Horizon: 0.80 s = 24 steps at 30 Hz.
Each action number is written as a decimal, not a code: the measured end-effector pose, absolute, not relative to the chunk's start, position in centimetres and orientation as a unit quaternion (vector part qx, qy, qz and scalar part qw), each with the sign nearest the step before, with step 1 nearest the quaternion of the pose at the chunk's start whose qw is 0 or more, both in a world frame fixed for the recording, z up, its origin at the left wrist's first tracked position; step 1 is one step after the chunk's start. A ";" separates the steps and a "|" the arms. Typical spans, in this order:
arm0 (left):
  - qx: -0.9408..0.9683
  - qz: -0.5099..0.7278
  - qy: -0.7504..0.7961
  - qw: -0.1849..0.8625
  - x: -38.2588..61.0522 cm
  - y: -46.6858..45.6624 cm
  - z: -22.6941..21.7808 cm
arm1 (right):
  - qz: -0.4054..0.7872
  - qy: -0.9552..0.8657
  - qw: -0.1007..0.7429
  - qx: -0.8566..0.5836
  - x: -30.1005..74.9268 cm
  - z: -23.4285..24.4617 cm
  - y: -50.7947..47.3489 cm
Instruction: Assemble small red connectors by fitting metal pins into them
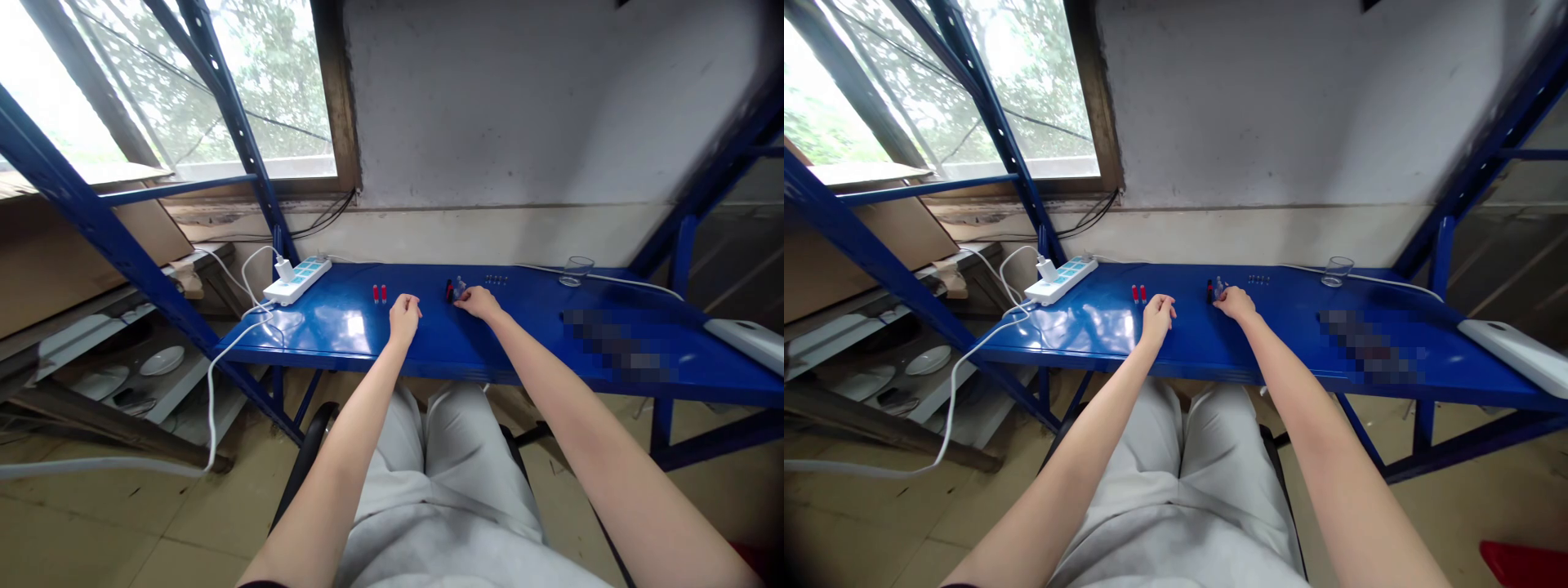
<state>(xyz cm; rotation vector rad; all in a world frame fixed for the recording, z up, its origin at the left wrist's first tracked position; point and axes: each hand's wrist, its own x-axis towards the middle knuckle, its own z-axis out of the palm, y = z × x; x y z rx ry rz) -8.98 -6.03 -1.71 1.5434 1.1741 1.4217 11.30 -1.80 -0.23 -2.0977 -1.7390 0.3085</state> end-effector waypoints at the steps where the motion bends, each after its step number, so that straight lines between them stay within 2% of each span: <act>1: 0.602 0.548 0.456 0.360 -9.0 -6.1 -1.7 | 0.116 -0.624 0.189 -0.749 11.6 0.0 -1.8; 6: 0.620 0.531 0.457 0.354 -8.8 -6.2 -1.5 | 0.150 -0.623 0.176 -0.747 12.1 1.9 -3.2; 11: 0.609 0.531 0.468 0.357 -8.6 -6.3 -1.2 | 0.033 -0.616 0.317 -0.720 8.0 2.7 -5.7; 15: 0.610 0.534 0.466 0.354 -8.7 -6.5 -1.0 | -0.010 -0.650 0.398 -0.647 4.4 1.4 -6.7; 21: 0.618 0.535 0.466 0.339 -8.4 -6.5 -1.2 | 0.009 -0.691 0.431 -0.580 3.9 -0.9 -6.6; 24: 0.635 0.526 0.481 0.297 -8.4 -6.1 -1.3 | 0.024 -0.699 0.433 -0.569 3.9 -1.2 -6.7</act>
